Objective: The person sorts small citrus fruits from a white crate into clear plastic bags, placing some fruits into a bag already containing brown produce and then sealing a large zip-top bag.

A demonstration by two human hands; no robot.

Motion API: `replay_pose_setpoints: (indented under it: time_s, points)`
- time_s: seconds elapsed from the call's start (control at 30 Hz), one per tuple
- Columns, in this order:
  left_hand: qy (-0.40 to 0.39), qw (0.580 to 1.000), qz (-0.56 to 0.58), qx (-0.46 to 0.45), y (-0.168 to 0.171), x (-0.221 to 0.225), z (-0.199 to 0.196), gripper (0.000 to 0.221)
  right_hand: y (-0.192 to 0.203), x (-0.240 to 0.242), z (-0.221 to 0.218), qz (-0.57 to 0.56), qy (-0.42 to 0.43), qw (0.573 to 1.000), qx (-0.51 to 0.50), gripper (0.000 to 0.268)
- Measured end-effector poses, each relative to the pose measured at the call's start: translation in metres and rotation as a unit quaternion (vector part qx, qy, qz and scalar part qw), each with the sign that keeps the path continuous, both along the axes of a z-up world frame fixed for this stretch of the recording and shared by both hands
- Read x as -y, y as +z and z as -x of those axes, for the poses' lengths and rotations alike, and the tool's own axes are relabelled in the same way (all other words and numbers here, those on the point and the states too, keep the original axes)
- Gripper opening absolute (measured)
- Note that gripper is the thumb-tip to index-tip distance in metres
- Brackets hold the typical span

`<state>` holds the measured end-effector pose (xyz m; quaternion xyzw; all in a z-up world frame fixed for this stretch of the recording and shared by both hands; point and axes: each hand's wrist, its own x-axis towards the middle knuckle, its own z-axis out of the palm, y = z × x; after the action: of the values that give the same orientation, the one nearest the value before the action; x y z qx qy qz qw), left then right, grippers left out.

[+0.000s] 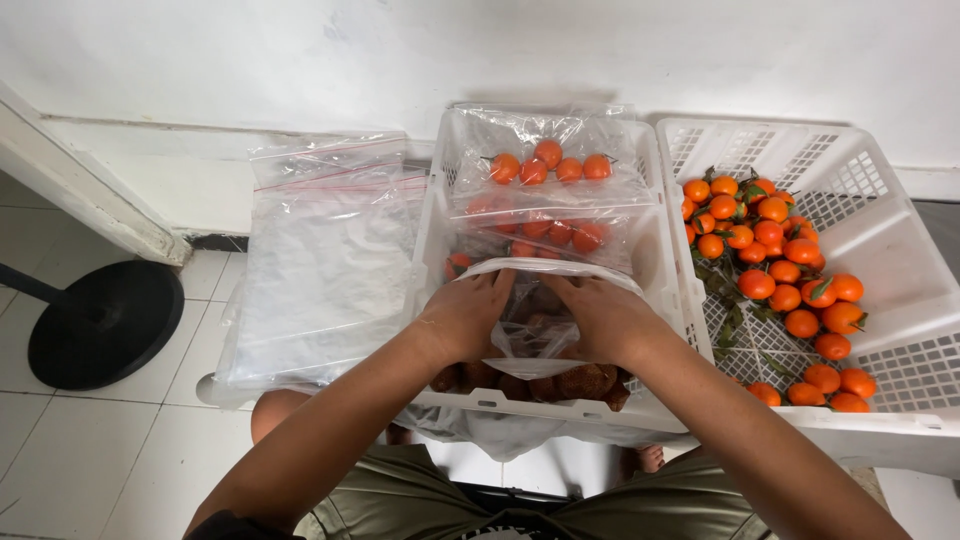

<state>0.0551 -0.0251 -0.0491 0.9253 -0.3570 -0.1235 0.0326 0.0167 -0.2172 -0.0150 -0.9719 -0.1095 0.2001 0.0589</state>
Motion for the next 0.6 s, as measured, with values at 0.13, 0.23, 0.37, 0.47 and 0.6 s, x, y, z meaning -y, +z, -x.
replay_pose_setpoints:
  time_s: [0.13,0.23,0.37,0.47,0.6]
  points:
    - [0.002,1.000,0.001,0.005,-0.012,0.000,-0.008,0.116,0.001,0.003,0.000,-0.001,0.006,1.000,-0.005,0.107]
    - [0.008,0.999,0.033,-0.028,-0.009,-0.006,-0.006,0.112,-0.001,0.007,-0.002,-0.006,0.012,1.000,-0.017,0.103]
    - [0.006,0.999,0.028,-0.039,-0.008,-0.007,-0.006,0.106,-0.001,0.010,-0.001,-0.008,0.020,1.000,-0.015,0.094]
    - [0.001,0.998,0.038,-0.047,0.015,-0.003,-0.004,0.106,0.008,0.011,-0.001,-0.025,0.034,0.999,-0.022,0.081]
    - [-0.012,0.996,0.066,-0.058,0.033,-0.003,-0.001,0.102,0.006,0.014,-0.001,-0.126,0.076,0.989,0.008,0.058]
